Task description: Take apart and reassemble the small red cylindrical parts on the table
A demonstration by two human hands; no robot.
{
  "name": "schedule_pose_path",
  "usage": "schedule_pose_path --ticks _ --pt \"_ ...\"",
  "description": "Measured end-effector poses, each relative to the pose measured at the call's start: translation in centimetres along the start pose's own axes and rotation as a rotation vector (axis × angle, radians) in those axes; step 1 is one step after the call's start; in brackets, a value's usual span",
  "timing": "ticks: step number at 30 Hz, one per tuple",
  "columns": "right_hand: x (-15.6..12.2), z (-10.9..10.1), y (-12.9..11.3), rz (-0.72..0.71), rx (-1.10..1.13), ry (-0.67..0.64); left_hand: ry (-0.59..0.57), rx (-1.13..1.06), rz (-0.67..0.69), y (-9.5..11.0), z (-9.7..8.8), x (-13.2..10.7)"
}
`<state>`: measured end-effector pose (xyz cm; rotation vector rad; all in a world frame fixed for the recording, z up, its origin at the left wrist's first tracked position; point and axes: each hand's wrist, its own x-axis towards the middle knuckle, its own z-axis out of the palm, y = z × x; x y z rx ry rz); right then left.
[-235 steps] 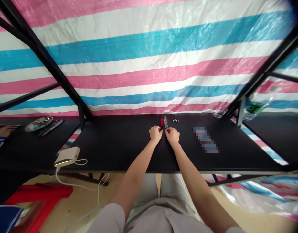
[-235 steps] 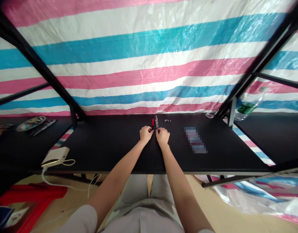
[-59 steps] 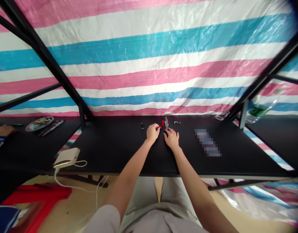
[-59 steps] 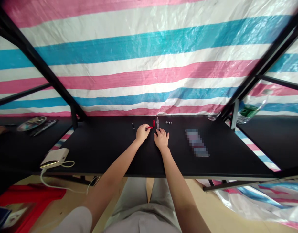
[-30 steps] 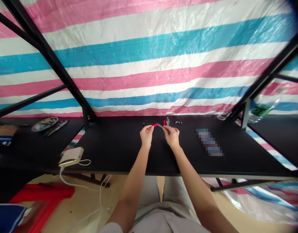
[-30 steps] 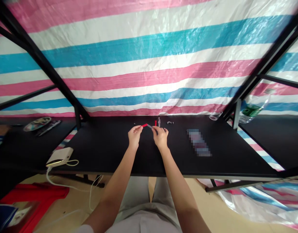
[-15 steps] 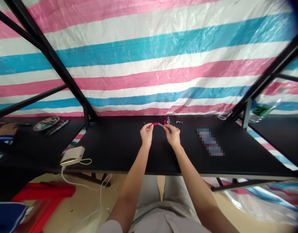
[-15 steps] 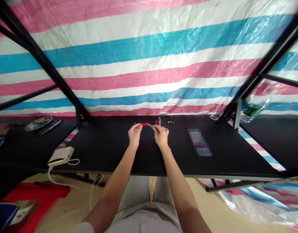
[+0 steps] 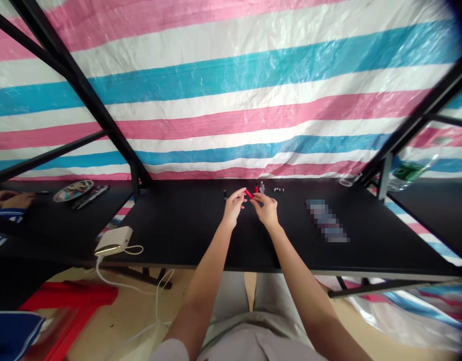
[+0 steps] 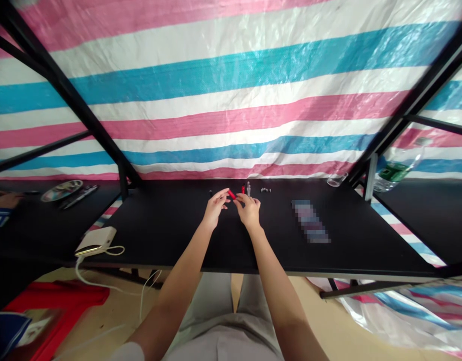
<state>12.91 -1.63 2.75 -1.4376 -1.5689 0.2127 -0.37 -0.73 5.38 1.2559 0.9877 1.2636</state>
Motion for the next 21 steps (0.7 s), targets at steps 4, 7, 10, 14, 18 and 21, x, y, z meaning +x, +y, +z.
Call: schedule_pose_path --ticks 4,7,10,14,18,21 --pt "0.5 1.2 0.4 0.019 0.021 -0.072 0.005 -0.002 -0.016 -0.5 -0.6 0.1" --pt "1.1 2.5 0.6 0.087 0.059 -0.096 0.187 0.067 -0.028 -1.6 -1.7 0.2" --pt "1.5 4.0 0.7 0.181 0.032 -0.144 0.423 0.189 0.003 -3.2 -3.8 0.7" --pt "2.0 6.0 0.4 0.226 -0.029 -0.21 0.473 0.6 0.025 -4.3 -6.6 2.0" --pt "2.7 7.7 -0.2 0.205 -0.117 -0.229 0.35 0.969 0.01 -4.3 -7.6 3.3" --pt "3.2 8.7 -0.6 0.194 -0.164 -0.257 0.275 1.085 -0.003 -4.4 -7.6 4.2"
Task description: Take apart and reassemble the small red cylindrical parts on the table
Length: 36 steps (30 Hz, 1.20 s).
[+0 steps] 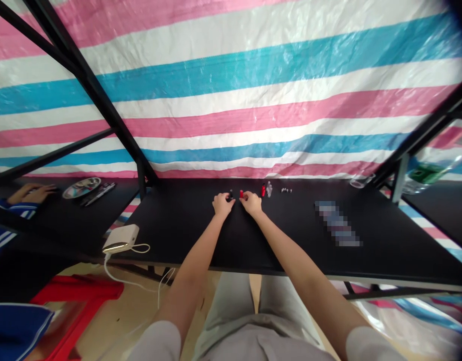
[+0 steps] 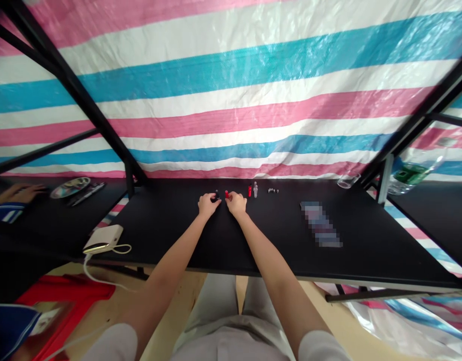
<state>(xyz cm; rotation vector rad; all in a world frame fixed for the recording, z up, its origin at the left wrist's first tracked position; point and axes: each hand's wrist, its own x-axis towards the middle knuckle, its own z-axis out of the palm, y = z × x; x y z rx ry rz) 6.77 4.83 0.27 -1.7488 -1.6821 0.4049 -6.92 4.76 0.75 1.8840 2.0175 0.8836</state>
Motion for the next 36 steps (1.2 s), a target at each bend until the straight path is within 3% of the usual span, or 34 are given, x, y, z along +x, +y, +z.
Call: schedule_pose_path --ticks 9,19,26,32,36 --pt "0.9 1.6 -0.6 -0.038 -0.108 -0.031 -0.038 0.093 0.031 0.1 0.6 1.4" --pt "1.2 1.8 -0.8 -0.007 -0.097 -0.022 -0.047 0.082 0.025 0.1 0.9 2.0" --pt "0.9 0.7 -0.7 -0.008 -0.049 -0.042 -0.087 0.156 0.043 0.6 -0.9 1.5" --pt "-1.5 -2.8 2.4 -0.267 0.187 0.186 -0.177 0.044 0.198 2.1 -3.3 -0.4" --pt "-2.7 -4.3 5.2 -0.236 0.177 0.377 -0.257 -0.142 0.424 4.7 -1.7 -1.9"
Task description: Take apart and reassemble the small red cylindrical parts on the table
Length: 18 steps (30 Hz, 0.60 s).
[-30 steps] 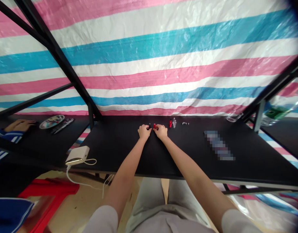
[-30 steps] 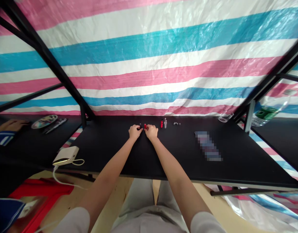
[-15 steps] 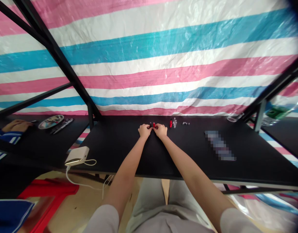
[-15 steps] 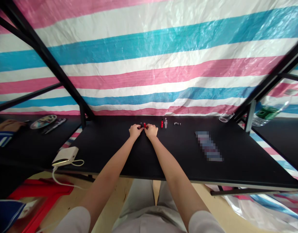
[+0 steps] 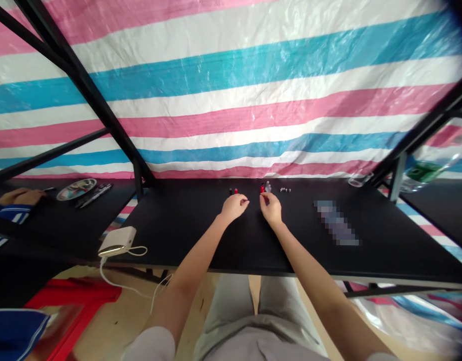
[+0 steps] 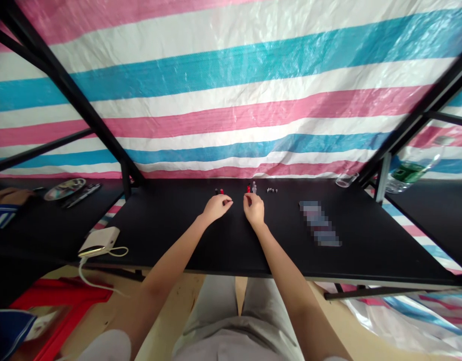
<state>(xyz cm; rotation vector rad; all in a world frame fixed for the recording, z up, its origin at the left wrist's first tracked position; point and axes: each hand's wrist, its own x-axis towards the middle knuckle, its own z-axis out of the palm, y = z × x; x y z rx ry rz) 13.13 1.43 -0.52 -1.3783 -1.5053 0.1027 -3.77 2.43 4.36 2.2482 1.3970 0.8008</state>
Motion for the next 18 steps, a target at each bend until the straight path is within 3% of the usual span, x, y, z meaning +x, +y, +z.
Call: schedule_pose_path --ticks 4,7,13,18 --pt "-0.7 -0.6 1.9 0.048 -0.115 0.039 -0.026 0.076 0.157 1.9 3.5 0.9" --pt "-1.1 -0.3 2.7 0.086 -0.175 0.014 -0.021 0.168 0.151 2.6 5.3 1.7" --pt "-1.2 0.1 3.0 0.134 -0.251 -0.082 -0.049 0.306 0.1 2.6 6.7 3.1" --pt "-1.2 0.2 2.8 0.17 -0.296 -0.129 0.06 0.343 0.085 2.4 7.1 3.7"
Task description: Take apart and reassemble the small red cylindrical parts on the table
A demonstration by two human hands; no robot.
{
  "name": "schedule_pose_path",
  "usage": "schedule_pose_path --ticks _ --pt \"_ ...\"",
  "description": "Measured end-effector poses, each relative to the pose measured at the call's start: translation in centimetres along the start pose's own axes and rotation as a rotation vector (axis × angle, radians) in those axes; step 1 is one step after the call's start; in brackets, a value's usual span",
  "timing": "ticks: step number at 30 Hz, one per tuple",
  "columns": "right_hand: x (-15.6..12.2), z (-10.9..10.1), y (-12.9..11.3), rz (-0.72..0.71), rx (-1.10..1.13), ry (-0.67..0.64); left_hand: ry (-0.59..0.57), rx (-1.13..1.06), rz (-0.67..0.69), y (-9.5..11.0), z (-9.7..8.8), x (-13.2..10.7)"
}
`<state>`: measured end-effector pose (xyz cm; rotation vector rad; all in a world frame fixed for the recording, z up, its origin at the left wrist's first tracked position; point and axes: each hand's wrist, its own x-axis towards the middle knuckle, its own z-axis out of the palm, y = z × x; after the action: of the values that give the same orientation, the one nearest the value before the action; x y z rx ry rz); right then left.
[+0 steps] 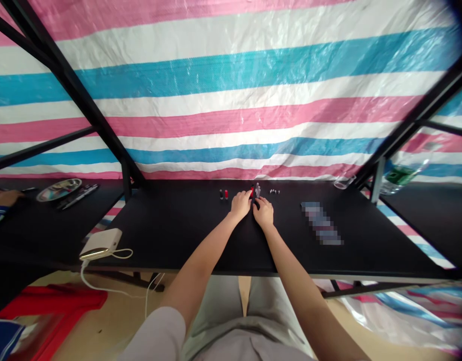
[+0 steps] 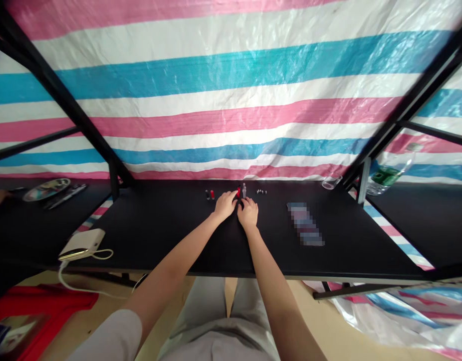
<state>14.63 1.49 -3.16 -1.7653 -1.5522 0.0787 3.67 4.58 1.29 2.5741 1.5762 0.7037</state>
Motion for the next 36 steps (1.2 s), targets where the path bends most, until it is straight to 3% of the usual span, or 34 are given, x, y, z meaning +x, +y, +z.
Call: schedule_pose_path --ticks 8,18,25,31,36 --pt "0.0 0.0 -0.6 0.046 -0.115 -0.12 0.104 -0.132 -0.106 -0.7 0.3 -0.4" --pt "0.0 -0.5 -1.5 0.064 -0.206 -0.208 0.346 -0.792 -0.424 -1.9 0.7 -4.1" --pt "-0.4 -0.8 -1.6 -0.015 -0.174 -0.106 0.459 -1.019 -0.492 -2.7 0.7 -5.1" --pt "-1.1 -2.2 -1.9 -0.142 -0.026 0.051 0.473 -1.041 -0.491 -2.3 0.7 -5.1" --pt "-1.2 -2.4 -1.9 -0.203 0.074 0.043 0.461 -1.015 -0.495 -2.1 0.4 -5.2"
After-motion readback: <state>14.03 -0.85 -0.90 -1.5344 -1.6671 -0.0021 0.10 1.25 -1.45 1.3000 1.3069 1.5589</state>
